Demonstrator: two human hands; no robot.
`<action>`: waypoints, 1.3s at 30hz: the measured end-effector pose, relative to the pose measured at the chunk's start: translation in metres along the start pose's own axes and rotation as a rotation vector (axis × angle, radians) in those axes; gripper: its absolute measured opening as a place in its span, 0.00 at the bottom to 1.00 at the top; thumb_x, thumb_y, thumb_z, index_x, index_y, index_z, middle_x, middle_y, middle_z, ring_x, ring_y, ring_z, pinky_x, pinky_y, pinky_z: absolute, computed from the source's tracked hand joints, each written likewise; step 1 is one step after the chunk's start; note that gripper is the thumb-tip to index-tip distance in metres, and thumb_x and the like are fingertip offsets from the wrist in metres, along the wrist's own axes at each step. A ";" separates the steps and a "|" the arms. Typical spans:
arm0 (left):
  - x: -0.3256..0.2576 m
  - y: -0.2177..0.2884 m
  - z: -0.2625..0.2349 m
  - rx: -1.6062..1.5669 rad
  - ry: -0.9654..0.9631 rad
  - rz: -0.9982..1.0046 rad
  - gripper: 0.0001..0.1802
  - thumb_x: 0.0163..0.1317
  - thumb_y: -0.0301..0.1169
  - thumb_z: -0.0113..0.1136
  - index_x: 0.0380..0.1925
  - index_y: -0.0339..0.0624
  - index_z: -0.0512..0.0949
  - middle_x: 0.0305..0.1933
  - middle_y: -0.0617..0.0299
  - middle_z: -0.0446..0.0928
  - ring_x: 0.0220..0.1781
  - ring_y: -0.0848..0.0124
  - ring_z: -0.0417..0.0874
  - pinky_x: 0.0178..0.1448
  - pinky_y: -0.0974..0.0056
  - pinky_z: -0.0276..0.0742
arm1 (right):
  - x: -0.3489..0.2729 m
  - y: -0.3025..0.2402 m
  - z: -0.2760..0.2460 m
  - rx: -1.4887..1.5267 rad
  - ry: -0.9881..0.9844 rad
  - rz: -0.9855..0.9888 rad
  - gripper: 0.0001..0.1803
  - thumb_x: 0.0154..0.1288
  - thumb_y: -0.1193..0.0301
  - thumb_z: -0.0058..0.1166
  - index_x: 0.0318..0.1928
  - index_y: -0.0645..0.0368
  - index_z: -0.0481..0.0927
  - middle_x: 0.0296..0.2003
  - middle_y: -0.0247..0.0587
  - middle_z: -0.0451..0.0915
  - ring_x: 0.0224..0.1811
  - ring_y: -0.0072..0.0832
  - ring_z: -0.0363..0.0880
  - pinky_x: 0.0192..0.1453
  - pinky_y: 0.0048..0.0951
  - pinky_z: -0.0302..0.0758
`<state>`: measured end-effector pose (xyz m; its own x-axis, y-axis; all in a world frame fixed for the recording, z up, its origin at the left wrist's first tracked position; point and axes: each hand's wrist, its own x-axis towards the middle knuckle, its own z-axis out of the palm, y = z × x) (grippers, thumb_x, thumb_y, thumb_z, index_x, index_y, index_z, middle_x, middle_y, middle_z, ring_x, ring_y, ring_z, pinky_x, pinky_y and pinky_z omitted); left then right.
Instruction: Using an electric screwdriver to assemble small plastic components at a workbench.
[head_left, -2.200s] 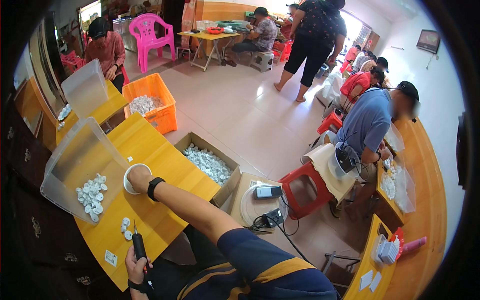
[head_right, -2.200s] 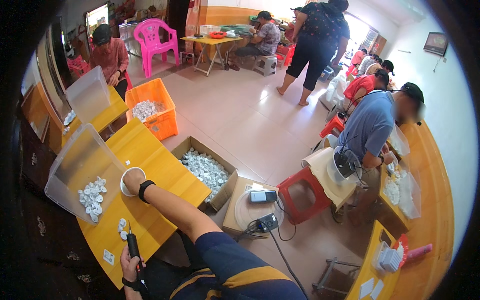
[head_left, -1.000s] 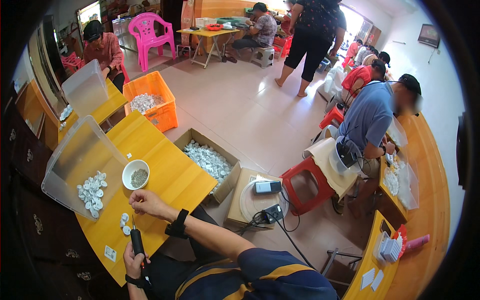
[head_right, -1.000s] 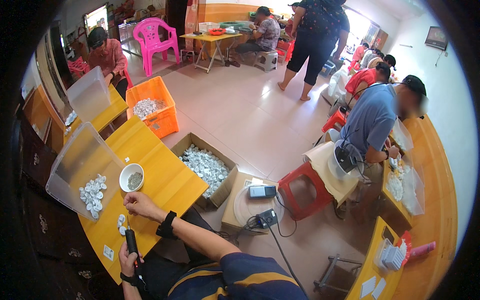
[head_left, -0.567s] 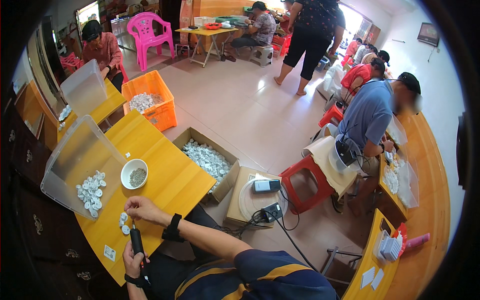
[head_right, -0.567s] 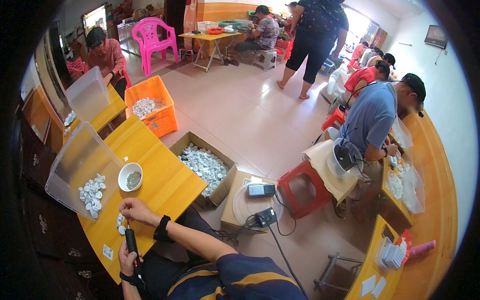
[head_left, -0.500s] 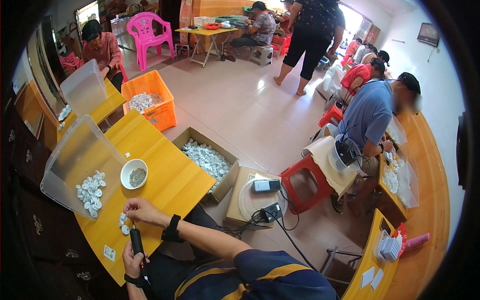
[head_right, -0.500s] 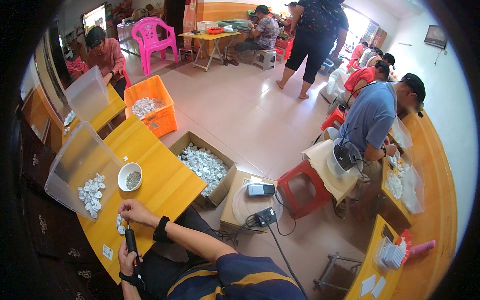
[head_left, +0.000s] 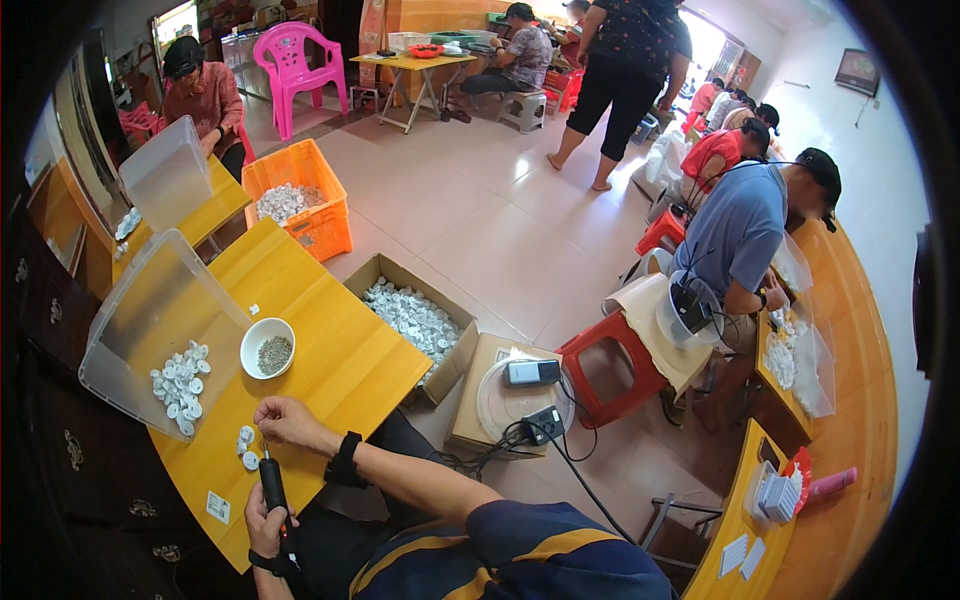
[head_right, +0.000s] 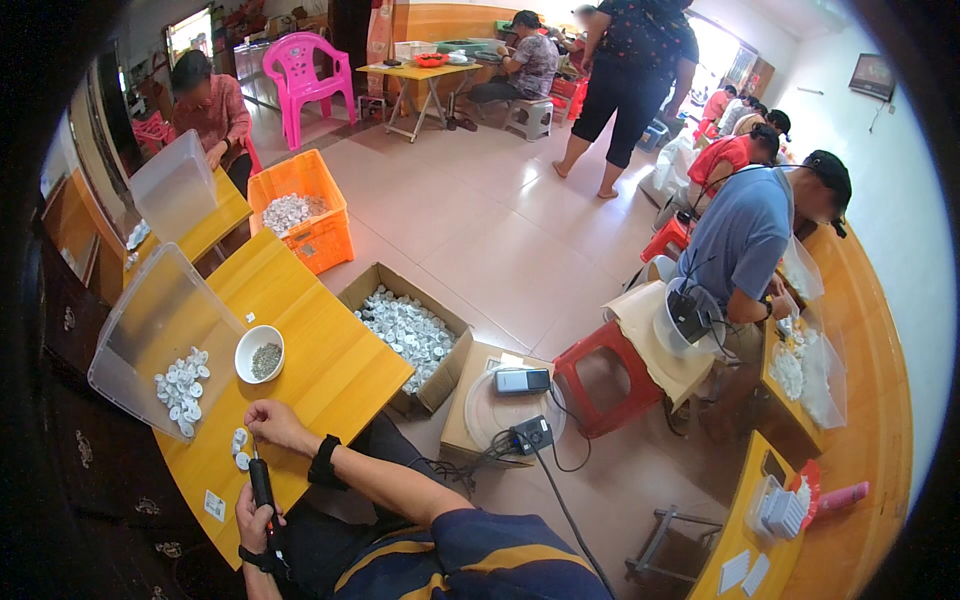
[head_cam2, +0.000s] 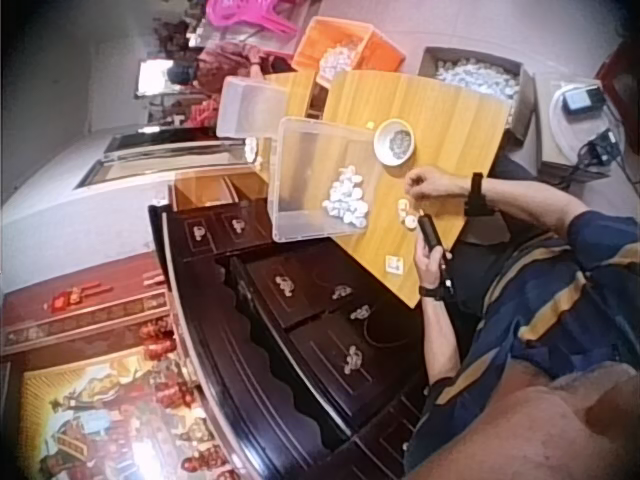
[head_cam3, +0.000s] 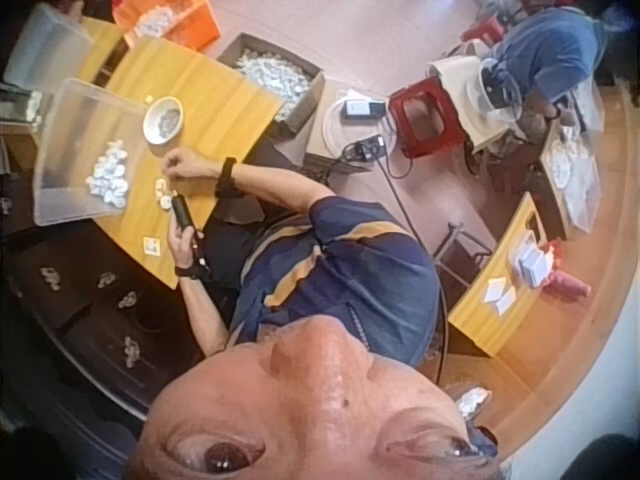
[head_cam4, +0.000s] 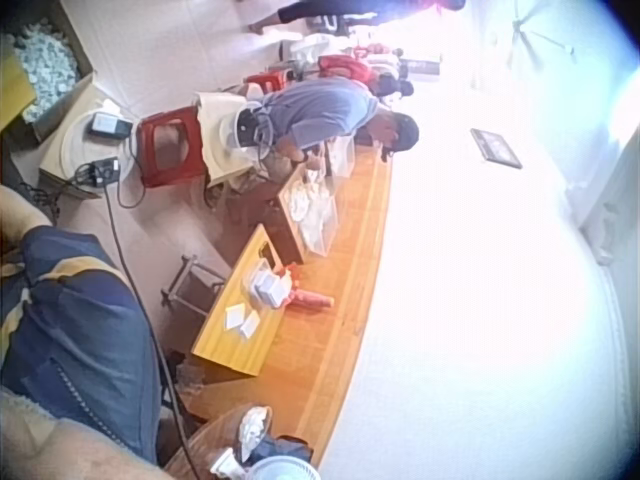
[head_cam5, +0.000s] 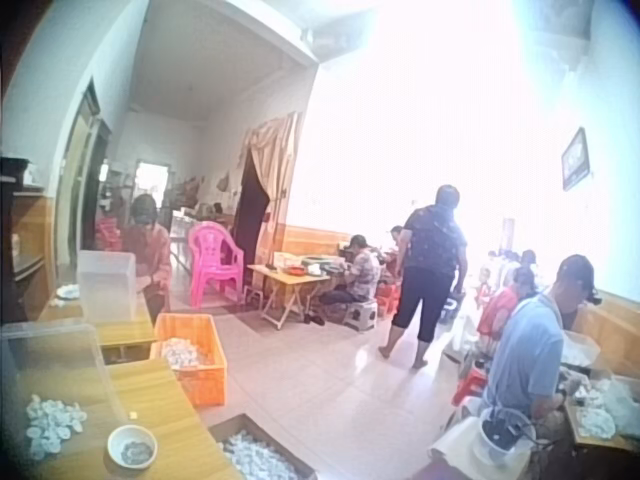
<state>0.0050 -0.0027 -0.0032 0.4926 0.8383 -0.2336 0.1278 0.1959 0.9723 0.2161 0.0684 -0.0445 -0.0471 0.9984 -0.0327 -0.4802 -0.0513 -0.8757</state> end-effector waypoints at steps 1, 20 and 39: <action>0.000 0.000 0.001 -0.002 -0.002 0.001 0.31 0.52 0.29 0.54 0.60 0.33 0.67 0.26 0.59 0.74 0.20 0.73 0.76 0.27 0.69 0.78 | 0.000 0.000 -0.001 0.000 0.001 0.000 0.04 0.65 0.79 0.55 0.39 0.60 0.77 0.28 0.30 0.76 0.26 0.17 0.75 0.28 0.20 0.73; 0.004 0.013 0.003 -0.075 -0.136 -0.071 0.36 0.58 0.23 0.59 0.69 0.32 0.62 0.37 0.61 0.74 0.29 0.76 0.77 0.34 0.71 0.75 | -0.009 -0.037 -0.026 -0.115 -0.041 0.181 0.06 0.66 0.72 0.59 0.43 0.55 0.79 0.30 0.32 0.81 0.30 0.21 0.79 0.34 0.22 0.76; -0.028 -0.001 -0.016 -0.289 0.066 0.095 0.28 0.60 0.27 0.57 0.62 0.34 0.67 0.34 0.59 0.75 0.29 0.73 0.79 0.37 0.68 0.78 | 0.006 -0.032 0.009 -1.214 -0.085 -0.394 0.17 0.59 0.71 0.62 0.51 0.55 0.80 0.43 0.43 0.81 0.36 0.35 0.84 0.43 0.35 0.80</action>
<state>-0.0227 -0.0187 0.0029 0.4321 0.8893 -0.1498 -0.1705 0.2436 0.9548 0.2230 0.0759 -0.0125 -0.1622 0.9335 0.3199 0.6280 0.3477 -0.6962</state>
